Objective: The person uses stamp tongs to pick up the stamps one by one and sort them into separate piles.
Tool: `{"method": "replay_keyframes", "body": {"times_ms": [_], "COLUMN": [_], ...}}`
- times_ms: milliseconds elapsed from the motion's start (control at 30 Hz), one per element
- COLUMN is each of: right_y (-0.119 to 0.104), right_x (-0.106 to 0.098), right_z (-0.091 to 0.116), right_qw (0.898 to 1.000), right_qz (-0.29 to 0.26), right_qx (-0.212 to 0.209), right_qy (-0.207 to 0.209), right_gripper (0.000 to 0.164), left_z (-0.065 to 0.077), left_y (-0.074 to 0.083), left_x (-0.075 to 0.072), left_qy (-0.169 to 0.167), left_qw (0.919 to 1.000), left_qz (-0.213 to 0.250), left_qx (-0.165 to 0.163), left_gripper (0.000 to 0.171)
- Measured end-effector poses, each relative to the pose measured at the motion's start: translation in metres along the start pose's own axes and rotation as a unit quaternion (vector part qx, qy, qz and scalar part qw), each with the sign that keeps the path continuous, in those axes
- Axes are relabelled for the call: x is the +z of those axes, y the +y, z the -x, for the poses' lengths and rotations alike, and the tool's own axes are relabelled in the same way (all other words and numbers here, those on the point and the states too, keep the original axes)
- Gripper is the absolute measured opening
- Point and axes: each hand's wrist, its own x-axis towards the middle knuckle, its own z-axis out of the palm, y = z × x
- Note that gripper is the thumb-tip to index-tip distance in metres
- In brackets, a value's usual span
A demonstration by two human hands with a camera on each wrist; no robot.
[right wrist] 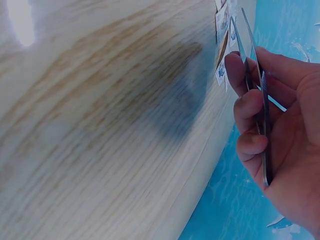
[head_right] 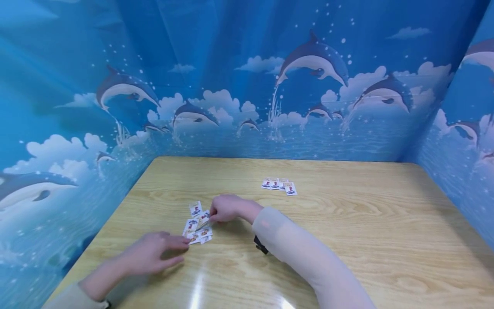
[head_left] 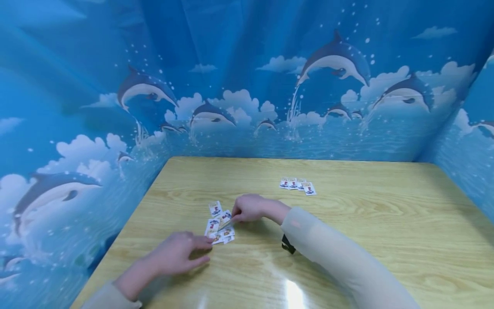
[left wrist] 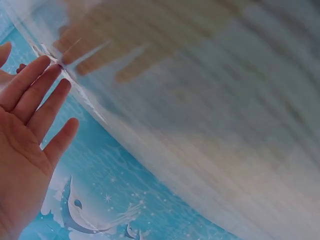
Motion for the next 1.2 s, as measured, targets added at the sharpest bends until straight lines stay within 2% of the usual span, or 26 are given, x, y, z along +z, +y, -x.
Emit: {"method": "replay_keyframes", "body": {"times_ms": [300,700,967,1200], "right_y": [0.002,-0.001,-0.002,0.003], "right_x": [0.003,0.004,0.005,-0.005], "right_z": [-0.001,-0.001,0.0,0.012], "right_qw": [1.0,0.999,0.999,0.999], "right_qz": [-0.006,0.004,0.019,-0.023], "right_qx": [-0.019,-0.033,-0.035,-0.015], "right_qy": [-0.008,0.006,0.025,0.036], "right_gripper": [0.024,0.018,0.023,0.017], "left_z": [-0.001,-0.001,-0.002,-0.005], "left_y": [0.001,0.002,0.003,0.002], "left_x": [0.001,0.002,-0.001,-0.004], "left_qy": [-0.012,-0.018,-0.026,-0.026], "left_qw": [0.9998,0.9992,0.9982,0.9972], "left_qz": [0.005,0.018,0.037,0.054], "left_qx": [-0.014,-0.031,-0.04,-0.045], "left_gripper": [0.032,0.033,0.033,0.034]}}
